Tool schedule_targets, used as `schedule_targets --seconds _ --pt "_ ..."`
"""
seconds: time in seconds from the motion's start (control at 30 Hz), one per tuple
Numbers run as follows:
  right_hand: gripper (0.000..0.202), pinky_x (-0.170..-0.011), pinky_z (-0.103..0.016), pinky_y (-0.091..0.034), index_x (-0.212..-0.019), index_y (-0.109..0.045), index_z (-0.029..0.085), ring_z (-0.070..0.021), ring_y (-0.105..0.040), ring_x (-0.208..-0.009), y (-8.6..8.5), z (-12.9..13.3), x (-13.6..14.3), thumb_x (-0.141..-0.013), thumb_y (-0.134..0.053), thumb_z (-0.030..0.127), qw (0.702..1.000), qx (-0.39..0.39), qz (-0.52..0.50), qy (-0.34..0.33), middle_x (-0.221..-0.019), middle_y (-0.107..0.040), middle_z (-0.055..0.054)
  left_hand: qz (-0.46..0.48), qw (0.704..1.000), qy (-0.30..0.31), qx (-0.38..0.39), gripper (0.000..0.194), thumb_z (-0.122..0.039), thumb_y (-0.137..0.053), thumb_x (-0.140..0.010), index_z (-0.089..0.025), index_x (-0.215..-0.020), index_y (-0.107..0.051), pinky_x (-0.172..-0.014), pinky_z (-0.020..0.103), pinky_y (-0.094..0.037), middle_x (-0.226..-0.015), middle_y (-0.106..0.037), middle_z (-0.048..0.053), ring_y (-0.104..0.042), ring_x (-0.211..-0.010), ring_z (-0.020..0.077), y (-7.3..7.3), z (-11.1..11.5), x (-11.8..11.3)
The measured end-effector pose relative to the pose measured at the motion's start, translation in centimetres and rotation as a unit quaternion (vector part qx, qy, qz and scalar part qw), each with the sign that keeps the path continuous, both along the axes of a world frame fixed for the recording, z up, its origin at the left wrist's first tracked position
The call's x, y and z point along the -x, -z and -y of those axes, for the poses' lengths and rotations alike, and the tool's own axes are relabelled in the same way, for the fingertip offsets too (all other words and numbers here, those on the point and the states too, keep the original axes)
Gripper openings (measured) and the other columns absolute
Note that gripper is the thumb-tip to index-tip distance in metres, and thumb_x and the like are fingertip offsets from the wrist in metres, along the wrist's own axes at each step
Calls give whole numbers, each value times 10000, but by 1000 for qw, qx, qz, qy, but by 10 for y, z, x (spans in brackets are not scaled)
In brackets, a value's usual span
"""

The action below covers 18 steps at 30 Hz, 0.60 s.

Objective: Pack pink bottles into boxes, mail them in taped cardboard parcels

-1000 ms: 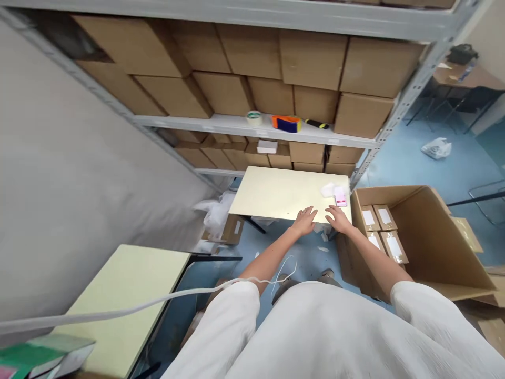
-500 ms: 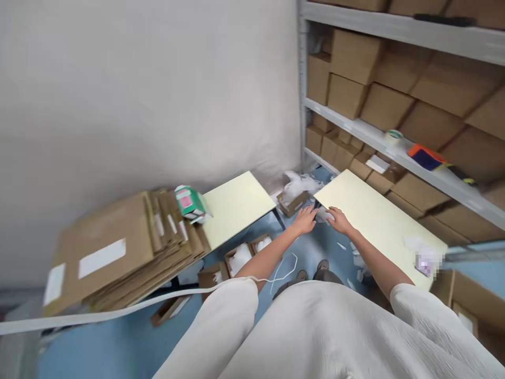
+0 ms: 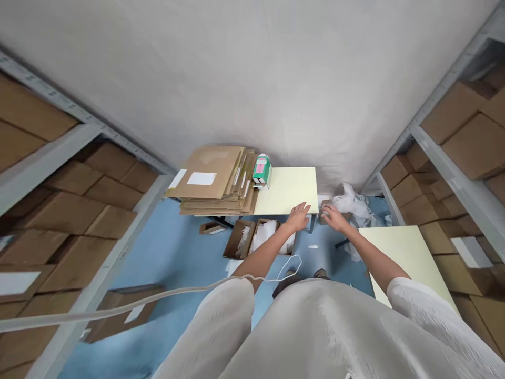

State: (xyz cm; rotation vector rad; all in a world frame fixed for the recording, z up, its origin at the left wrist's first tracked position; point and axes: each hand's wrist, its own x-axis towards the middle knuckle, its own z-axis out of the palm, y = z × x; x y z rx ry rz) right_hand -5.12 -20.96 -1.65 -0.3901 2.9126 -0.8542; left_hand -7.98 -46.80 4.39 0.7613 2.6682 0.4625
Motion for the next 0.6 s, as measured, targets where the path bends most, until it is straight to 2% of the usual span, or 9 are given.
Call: schedule_targets --seconds 0.13,0.3,0.5,0.6 --pt "448 -1256 -523 -442 -1452 -689 224 -329 -555 -1472 6 31 40 -1073 -531 404 998 16 -6 -56 -1577 -596 -165 -6 998 -68 -9 677 -230 -564 -1016 -203 -1678 -425 -1326 528 -316 -1803 -326 177 -340 -1655 352 1 34 14" --pt "443 -1252 -543 -441 -1450 -690 235 -325 -555 -1468 12 80 73 -1067 -534 393 995 34 -5 -92 -1566 -602 -166 -5 992 -121 -22 679 -231 -572 -1009 -198 -1672 -430 -1325 527 -313 -1808 -311 179 -335 -1657 354 5 85 37" --pt "424 -1249 -555 -445 -1431 -700 237 -329 -570 -1447 18 134 109 -1054 -566 377 995 49 -3 -86 -1546 -614 -167 -7 987 -157 -38 669 -214 -568 -1001 -172 -1658 -449 -1312 539 -339 -1798 -325 192 -362 -1635 374 18 154 79" --pt "432 -1254 -552 -441 -1438 -691 217 -332 -552 -1470 20 161 124 -1060 -556 377 995 50 4 -81 -1547 -608 -182 -15 980 -188 -62 660 -187 -585 -985 -177 -1637 -477 -1307 523 -359 -1782 -358 184 -424 -1597 368 25 184 101"
